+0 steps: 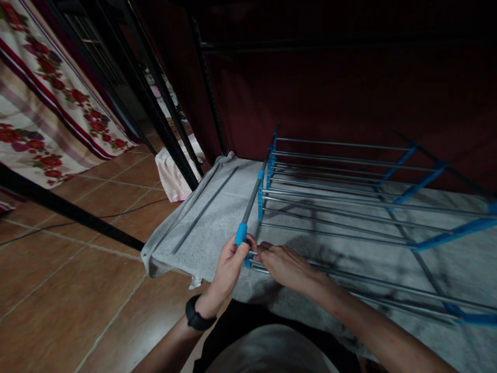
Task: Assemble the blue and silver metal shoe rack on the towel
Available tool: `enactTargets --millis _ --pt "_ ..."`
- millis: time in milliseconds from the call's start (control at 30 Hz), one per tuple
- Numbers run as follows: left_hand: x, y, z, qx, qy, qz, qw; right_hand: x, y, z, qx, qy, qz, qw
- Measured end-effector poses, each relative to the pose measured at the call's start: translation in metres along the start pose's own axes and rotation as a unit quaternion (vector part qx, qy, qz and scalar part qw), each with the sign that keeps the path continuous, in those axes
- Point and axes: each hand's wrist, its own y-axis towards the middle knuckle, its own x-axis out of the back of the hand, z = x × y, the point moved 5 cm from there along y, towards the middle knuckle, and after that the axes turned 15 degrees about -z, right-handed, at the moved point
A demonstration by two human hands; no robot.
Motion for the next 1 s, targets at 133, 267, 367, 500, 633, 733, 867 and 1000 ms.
enactTargets --millis 133,267,367,500,633,733,867,1000 --pt "0.002 -0.001 0.003 0.001 -0.003 -0.008 1.0 0.003 0.001 0.002 0.005 0.0 -0.018 1.0" --pt "0.002 -0.002 0.005 0.01 0.0 -0.019 1.0 0.004 0.001 0.004 0.006 -0.005 -0.017 1.0" --pt "0.001 -0.002 0.004 0.013 -0.004 -0.022 1.0 0.003 0.0 0.004 -0.002 -0.009 -0.003 1.0" --pt "-0.002 -0.003 0.002 0.014 -0.014 -0.011 1.0 0.004 0.001 0.005 -0.001 -0.005 0.003 1.0" --pt "-0.007 -0.006 -0.001 0.036 -0.028 -0.017 0.999 0.003 0.001 0.004 0.003 0.001 0.006 1.0" --pt "-0.01 -0.009 -0.001 0.052 -0.031 -0.015 0.998 0.003 0.0 0.004 0.002 0.006 0.005 1.0" --pt "-0.006 -0.01 0.005 0.042 -0.022 -0.022 0.999 0.003 -0.001 0.004 0.0 -0.003 -0.008 1.0" --pt "-0.004 -0.009 0.01 0.041 -0.019 -0.024 0.999 0.002 0.0 0.005 0.003 -0.017 -0.007 1.0"
